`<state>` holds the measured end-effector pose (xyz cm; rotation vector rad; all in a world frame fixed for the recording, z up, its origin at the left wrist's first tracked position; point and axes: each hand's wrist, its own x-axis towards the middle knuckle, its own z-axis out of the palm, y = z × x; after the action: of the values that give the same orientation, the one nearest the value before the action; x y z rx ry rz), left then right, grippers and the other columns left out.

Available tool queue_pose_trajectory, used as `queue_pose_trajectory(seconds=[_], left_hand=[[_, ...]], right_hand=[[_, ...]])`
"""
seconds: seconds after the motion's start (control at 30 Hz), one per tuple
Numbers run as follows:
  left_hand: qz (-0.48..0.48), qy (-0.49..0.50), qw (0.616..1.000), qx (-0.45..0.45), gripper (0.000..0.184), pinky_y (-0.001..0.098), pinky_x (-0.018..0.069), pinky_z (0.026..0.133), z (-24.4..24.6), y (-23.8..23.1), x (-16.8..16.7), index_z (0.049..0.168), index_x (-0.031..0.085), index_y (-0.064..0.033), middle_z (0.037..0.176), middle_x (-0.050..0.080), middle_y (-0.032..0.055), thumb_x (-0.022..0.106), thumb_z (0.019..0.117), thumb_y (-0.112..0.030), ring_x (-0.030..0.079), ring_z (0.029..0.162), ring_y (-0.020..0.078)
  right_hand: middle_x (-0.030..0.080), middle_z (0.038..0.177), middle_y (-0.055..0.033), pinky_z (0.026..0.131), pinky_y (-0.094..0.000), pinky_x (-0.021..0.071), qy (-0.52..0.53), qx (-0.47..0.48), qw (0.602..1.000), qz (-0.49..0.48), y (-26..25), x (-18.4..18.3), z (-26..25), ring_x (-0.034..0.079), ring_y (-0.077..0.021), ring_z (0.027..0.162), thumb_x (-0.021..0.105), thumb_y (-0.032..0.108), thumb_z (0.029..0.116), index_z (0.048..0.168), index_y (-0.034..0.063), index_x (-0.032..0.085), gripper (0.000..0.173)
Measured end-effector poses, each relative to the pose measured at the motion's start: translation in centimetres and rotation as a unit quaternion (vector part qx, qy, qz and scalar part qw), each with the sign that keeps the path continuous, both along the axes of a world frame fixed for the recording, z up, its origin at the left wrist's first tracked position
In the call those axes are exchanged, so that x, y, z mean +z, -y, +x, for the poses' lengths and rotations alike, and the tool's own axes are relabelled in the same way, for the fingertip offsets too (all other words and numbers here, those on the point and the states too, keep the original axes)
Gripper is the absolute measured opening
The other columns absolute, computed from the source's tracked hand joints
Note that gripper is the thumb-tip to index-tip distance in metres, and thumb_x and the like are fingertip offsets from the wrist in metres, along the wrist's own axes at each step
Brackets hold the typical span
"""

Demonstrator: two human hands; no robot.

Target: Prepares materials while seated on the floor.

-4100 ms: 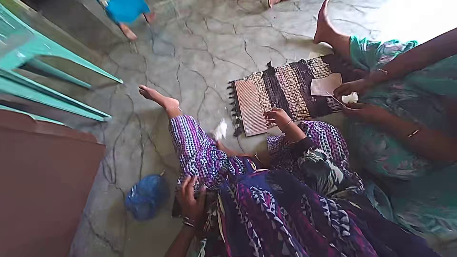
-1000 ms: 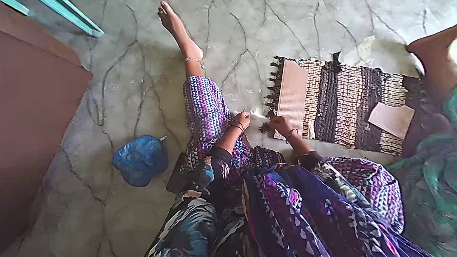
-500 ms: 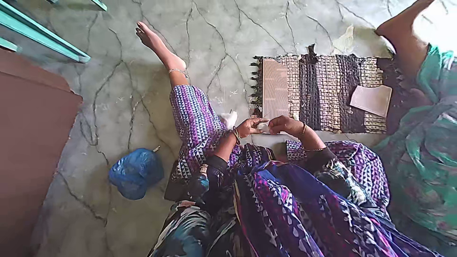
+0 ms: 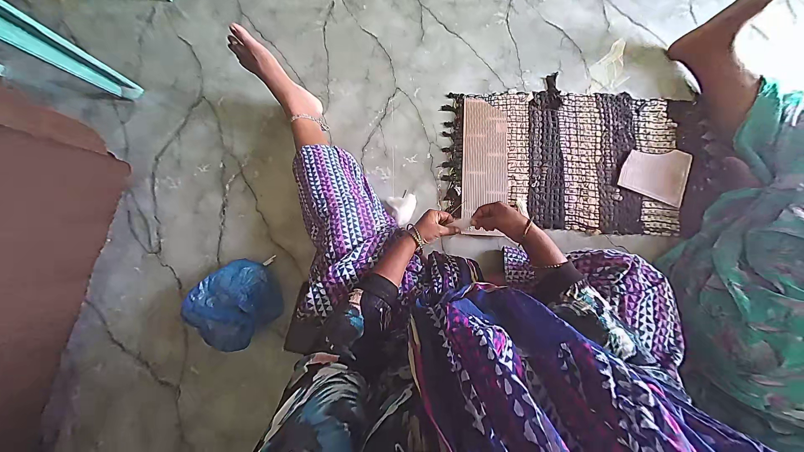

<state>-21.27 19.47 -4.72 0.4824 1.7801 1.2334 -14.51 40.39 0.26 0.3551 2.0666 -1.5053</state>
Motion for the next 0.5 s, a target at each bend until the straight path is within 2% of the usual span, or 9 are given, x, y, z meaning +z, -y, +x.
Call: queue_pose_trajectory(seconds=[0.1,0.2,0.23,0.27,0.3,0.33,0.37,0.4,0.5], left_hand=[[-0.035,-0.018,0.999,0.013,0.016,0.0276,0.0457,0.074,-0.6,0.3,-0.2,0.091,0.065,0.0103,0.076,0.059,0.006,0.072,0.0937,-0.004,0.05,0.071,0.0076],[-0.145,-0.08,0.986,0.016,0.023,0.0449,0.0481,0.089,-1.4,0.9,0.0,0.102,0.067,0.0127,0.095,0.066,0.0224,0.072,0.0957,-0.009,0.061,0.09,0.0274],[-0.207,-0.104,0.973,0.025,0.03,0.0528,0.0483,0.101,-1.5,0.9,0.3,0.116,0.068,0.0105,0.112,0.069,0.028,0.072,0.0962,-0.011,0.065,0.108,0.037],[-0.264,-0.127,0.955,0.038,0.041,0.058,0.0457,0.108,-1.6,0.8,0.7,0.131,0.064,0.0045,0.13,0.064,0.0289,0.073,0.096,-0.014,0.063,0.121,0.0417],[-0.314,-0.152,0.936,0.044,0.058,0.0617,0.0452,0.108,-1.5,0.7,1.5,0.147,0.054,-0.003,0.145,0.054,0.0285,0.074,0.0948,-0.019,0.059,0.127,0.0448],[-0.342,-0.179,0.921,0.05,0.072,0.0625,0.0484,0.103,-1.4,0.5,2.2,0.156,0.043,-0.0086,0.153,0.045,0.0288,0.076,0.0935,-0.023,0.06,0.125,0.0467],[-0.342,-0.204,0.915,0.064,0.079,0.0614,0.0516,0.099,-1.1,0.3,2.7,0.16,0.039,-0.0113,0.153,0.044,0.0291,0.077,0.0925,-0.026,0.062,0.12,0.0466],[-0.32,-0.228,0.916,0.08,0.077,0.0597,0.0533,0.096,-0.7,0.0,3.0,0.159,0.04,-0.0114,0.151,0.047,0.0287,0.077,0.0922,-0.027,0.064,0.117,0.0451],[-0.191,-0.233,0.948,0.101,0.053,0.0553,0.0508,0.101,0.4,-0.8,2.8,0.143,0.058,-0.0025,0.128,0.065,0.0251,0.072,0.0972,-0.025,0.065,0.116,0.039]], right_hand=[[0.062,0.074,-0.0001,0.062,-0.0192,0.0411,0.004,-0.036,0.999,0.021,-0.7,0.0,-0.2,0.047,-0.0006,0.062,0.062,-0.002,0.0979,0.096,-0.0062,0.068,0.008],[0.057,0.07,0.0018,0.057,-0.0182,0.0368,0.019,-0.109,0.994,0.009,-2.3,-0.4,-0.1,0.042,-0.0006,0.057,0.059,0.0,0.1003,0.096,-0.0046,0.067,0.01],[0.057,0.07,0.0018,0.055,-0.0182,0.0359,0.024,-0.129,0.991,0.004,-2.8,-0.7,0.1,0.041,-0.0007,0.056,0.058,0.001,0.1016,0.097,-0.0043,0.067,0.012],[0.057,0.071,0.0017,0.054,-0.0181,0.0359,0.03,-0.143,0.989,-0.002,-3.2,-1.0,0.1,0.042,-0.0009,0.056,0.058,0.003,0.1022,0.098,-0.0038,0.067,0.012],[0.059,0.073,0.0011,0.055,-0.0183,0.0363,0.038,-0.149,0.988,-0.008,-3.5,-1.2,0.2,0.042,-0.0012,0.057,0.057,0.004,0.1028,0.099,-0.0034,0.067,0.013],[0.059,0.073,0.0011,0.054,-0.018,0.0365,0.045,-0.149,0.988,-0.013,-3.6,-1.3,0.2,0.043,-0.001,0.057,0.057,0.004,0.1029,0.1,-0.0031,0.067,0.013],[0.059,0.073,0.0018,0.054,-0.0176,0.037,0.051,-0.144,0.988,-0.016,-3.5,-1.3,0.2,0.043,-0.0008,0.057,0.057,0.004,0.1031,0.1,-0.0027,0.067,0.013],[0.058,0.073,0.0022,0.055,-0.0178,0.0373,0.054,-0.137,0.989,-0.017,-3.3,-1.1,0.1,0.044,-0.001,0.057,0.057,0.003,0.1029,0.1,-0.0027,0.067,0.013],[0.058,0.071,0.0036,0.056,-0.0176,0.0385,0.047,-0.111,0.992,-0.032,-2.7,-1.4,0.0,0.045,-0.0003,0.058,0.059,0.001,0.1011,0.096,-0.0019,0.068,0.011]])
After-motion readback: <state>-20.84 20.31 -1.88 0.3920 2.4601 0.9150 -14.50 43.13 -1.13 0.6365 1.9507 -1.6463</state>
